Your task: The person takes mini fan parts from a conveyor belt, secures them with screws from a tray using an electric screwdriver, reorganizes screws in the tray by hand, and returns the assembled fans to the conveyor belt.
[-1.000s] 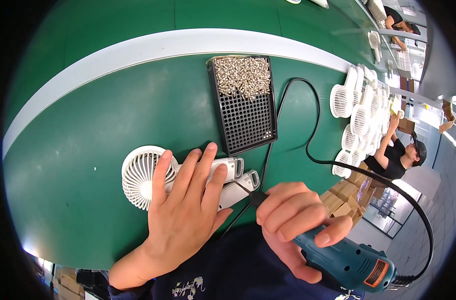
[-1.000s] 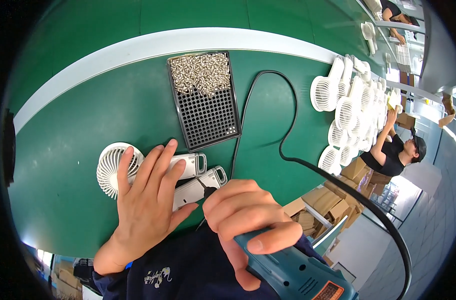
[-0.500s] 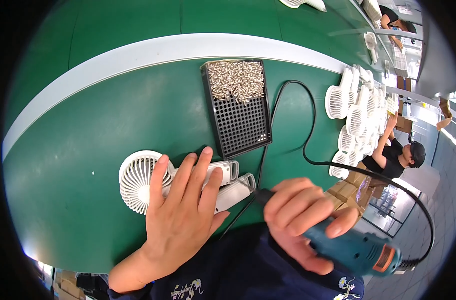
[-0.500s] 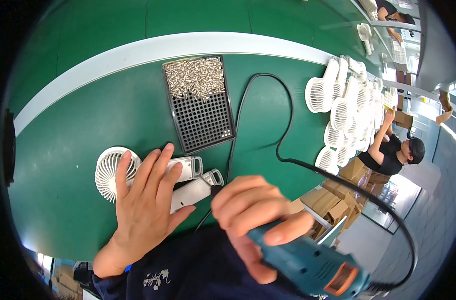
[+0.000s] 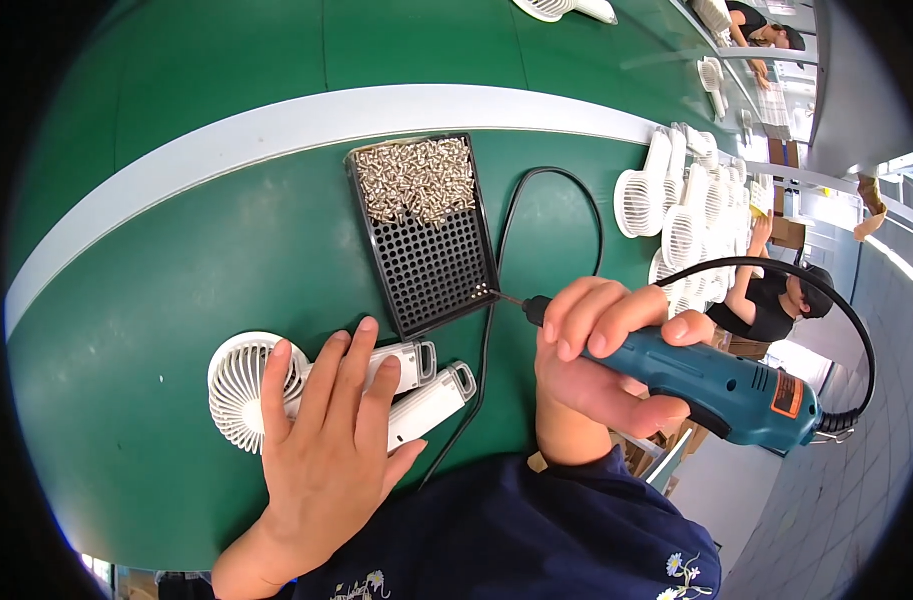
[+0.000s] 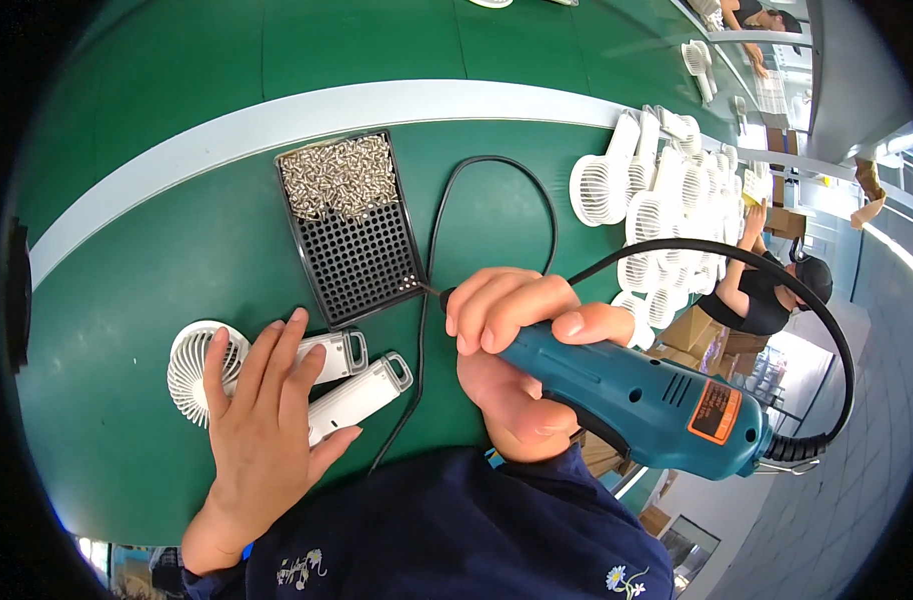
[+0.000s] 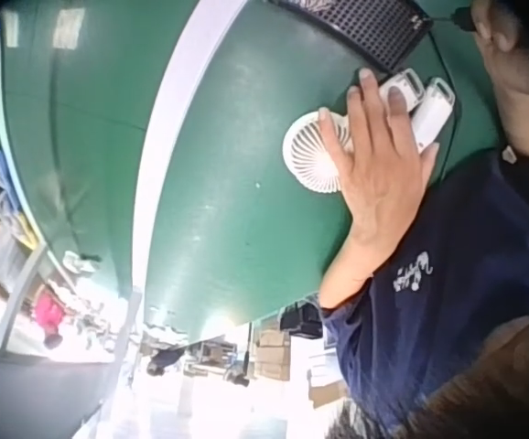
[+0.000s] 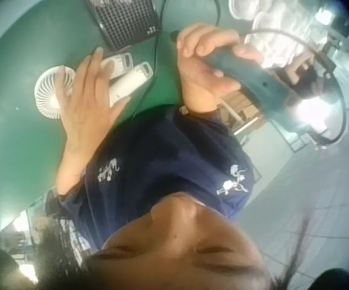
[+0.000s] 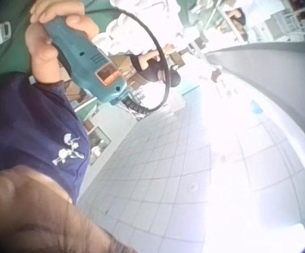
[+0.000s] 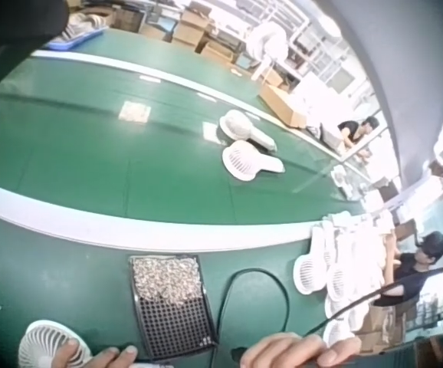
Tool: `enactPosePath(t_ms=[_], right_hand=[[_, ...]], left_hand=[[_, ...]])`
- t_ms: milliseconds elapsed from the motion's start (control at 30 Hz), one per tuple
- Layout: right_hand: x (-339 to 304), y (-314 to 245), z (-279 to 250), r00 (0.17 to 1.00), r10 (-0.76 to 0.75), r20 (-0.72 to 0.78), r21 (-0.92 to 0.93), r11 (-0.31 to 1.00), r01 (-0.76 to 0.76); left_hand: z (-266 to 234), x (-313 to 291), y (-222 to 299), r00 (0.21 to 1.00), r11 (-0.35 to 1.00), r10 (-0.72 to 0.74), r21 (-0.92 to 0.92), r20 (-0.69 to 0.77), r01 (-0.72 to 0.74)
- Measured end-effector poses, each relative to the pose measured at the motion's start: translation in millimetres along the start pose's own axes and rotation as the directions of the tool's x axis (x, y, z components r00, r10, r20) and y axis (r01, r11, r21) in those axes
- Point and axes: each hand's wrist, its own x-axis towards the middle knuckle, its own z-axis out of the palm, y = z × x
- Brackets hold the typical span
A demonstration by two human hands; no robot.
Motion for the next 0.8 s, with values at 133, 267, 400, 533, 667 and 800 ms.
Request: enactPosePath(t_ms=[133, 267, 400, 533, 667, 800], right_hand=[[-1.7, 5.5, 1.5, 1.000, -0.003, -0.016, 0.014, 1.000, 0.004], [-2.0, 6.0, 5.2, 0.999, -0.013, -0.035, 0.038, 0.999, 0.014], [-2.6, 4.5, 5.9, 0.999, 0.006, -0.042, 0.028, 1.000, -0.005], [-2.6, 6.0, 7.1, 0.999, 0.010, -0.050, 0.036, 0.999, -0.008], [-2.5, 8.4, 6.4, 1.000, -0.017, -0.007, 0.029, 0.999, 0.017], [-4.8, 9.2, 4.4, 0.999, -0.044, -0.022, 0.019, 0.999, 0.045]], left_hand=[[0.6, -0.7, -1.0, 1.000, 1.000, 0.001, 0.009, 0.004, -0.001], [0.1, -1.0, -1.9, 1.000, 1.000, 0.002, 0.001, 0.008, -0.002], [0.7, -1.7, -2.7, 1.000, 1.000, 0.000, -0.006, 0.004, 0.000], [1.3, -2.0, -2.8, 1.000, 1.000, 0.003, -0.006, 0.000, -0.003], [1.6, -2.7, -2.6, 1.000, 1.000, 0.011, 0.002, -0.009, -0.011], [2.0, -1.8, -1.8, 1.000, 1.000, 0.006, -0.002, -0.012, -0.006]])
